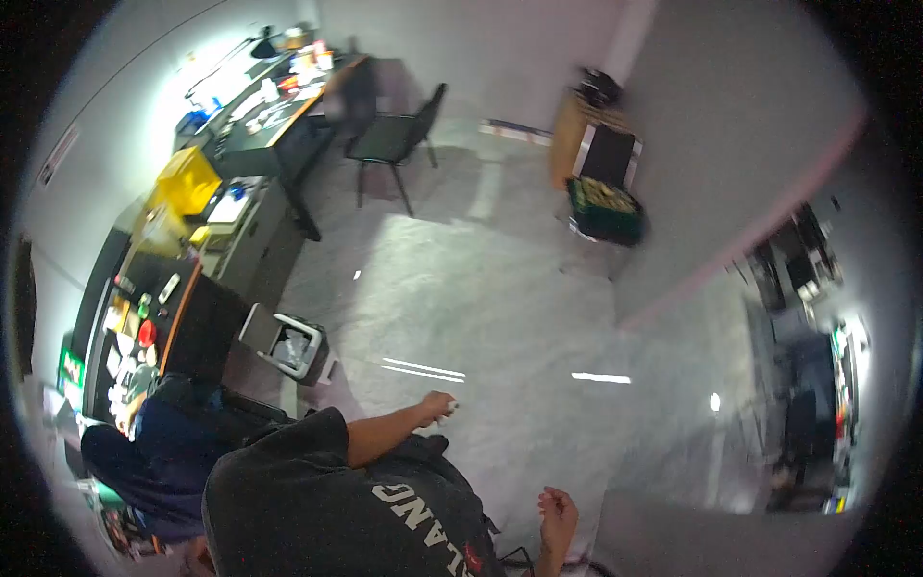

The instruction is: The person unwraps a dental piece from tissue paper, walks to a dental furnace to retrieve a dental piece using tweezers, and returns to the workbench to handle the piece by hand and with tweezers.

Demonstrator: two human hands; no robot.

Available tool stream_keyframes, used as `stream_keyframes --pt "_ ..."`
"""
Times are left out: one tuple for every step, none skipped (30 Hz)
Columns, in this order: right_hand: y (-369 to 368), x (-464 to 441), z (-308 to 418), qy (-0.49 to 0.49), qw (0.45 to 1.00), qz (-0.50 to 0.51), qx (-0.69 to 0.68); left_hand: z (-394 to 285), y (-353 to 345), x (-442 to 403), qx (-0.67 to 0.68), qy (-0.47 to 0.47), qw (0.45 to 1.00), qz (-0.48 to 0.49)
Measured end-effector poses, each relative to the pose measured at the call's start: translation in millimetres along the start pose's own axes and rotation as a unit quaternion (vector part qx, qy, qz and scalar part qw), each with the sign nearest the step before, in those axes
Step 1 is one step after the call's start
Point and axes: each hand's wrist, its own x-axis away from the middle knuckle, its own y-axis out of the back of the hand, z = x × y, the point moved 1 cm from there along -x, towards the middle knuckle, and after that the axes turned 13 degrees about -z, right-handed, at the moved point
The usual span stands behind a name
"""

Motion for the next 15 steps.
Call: stream_keyframes --pt "-24.7 -22.0 22.3 0.012 1.0 0.014 0.008 -13.7 9.2 -13.6 0.004 -0.003 1.0 0.0" --pt "-49.4 -45.1 45.3 0.023 0.999 0.027 0.015 -26.6 21.6 -27.6 0.006 -0.007 1.0 0.002" --pt "-71.1 -68.6 65.3 0.035 0.998 0.037 0.021 -38.2 34.2 -42.9 -0.04 -0.106 0.993 -0.034" --pt "-94.8 -90.5 75.6 0.05 0.997 0.056 0.005 -45.3 45.4 -58.7 -0.089 -0.203 0.973 -0.067" --pt "-115.6 -112.3 86.9 0.052 0.995 0.078 0.017 -51.3 55.9 -74.6 -0.14 -0.294 0.94 -0.099" --pt "-136.8 -130.7 101.0 0.053 0.993 0.1 0.029 -73.6 78.4 -71.4 -0.139 -0.256 0.951 -0.1" --pt "-160.0 -147.8 115.1 0.053 0.99 0.121 0.039 -82.2 100.7 -79.1 -0.091 -0.208 0.967 -0.111" --pt "-181.4 -163.6 128.7 0.056 0.987 0.143 0.052 -85.5 122.6 -87.2 -0.044 -0.159 0.979 -0.12" --pt "-200.9 -179.0 142.5 0.057 0.983 0.163 0.064 -84.5 143.1 -95.5 0.003 -0.111 0.986 -0.127" --pt "-221.9 -195.7 157.0 0.058 0.979 0.181 0.073 -44.6 151.6 -131.5 0.135 -0.066 0.974 -0.172" --pt "-242.9 -214.5 172.4 0.06 0.975 0.197 0.081 -40.0 175.2 -135.4 -0.088 -0.102 0.969 -0.208" --pt "-262.5 -235.0 188.4 0.061 0.972 0.21 0.088 -33.0 201.3 -137.0 -0.308 -0.131 0.914 -0.229" --pt "-280.8 -256.0 204.0 0.062 0.969 0.221 0.095 38.7 210.5 -171.1 -0.074 0.046 0.952 -0.294" --pt "-301.6 -280.6 219.9 0.08 0.965 0.231 0.096 83.8 228.4 -180.4 -0.397 -0.102 0.88 -0.24" --pt "-322.1 -301.2 243.5 0.092 0.962 0.238 0.103 105.0 248.6 -170.2 -0.306 0.024 0.921 -0.239"
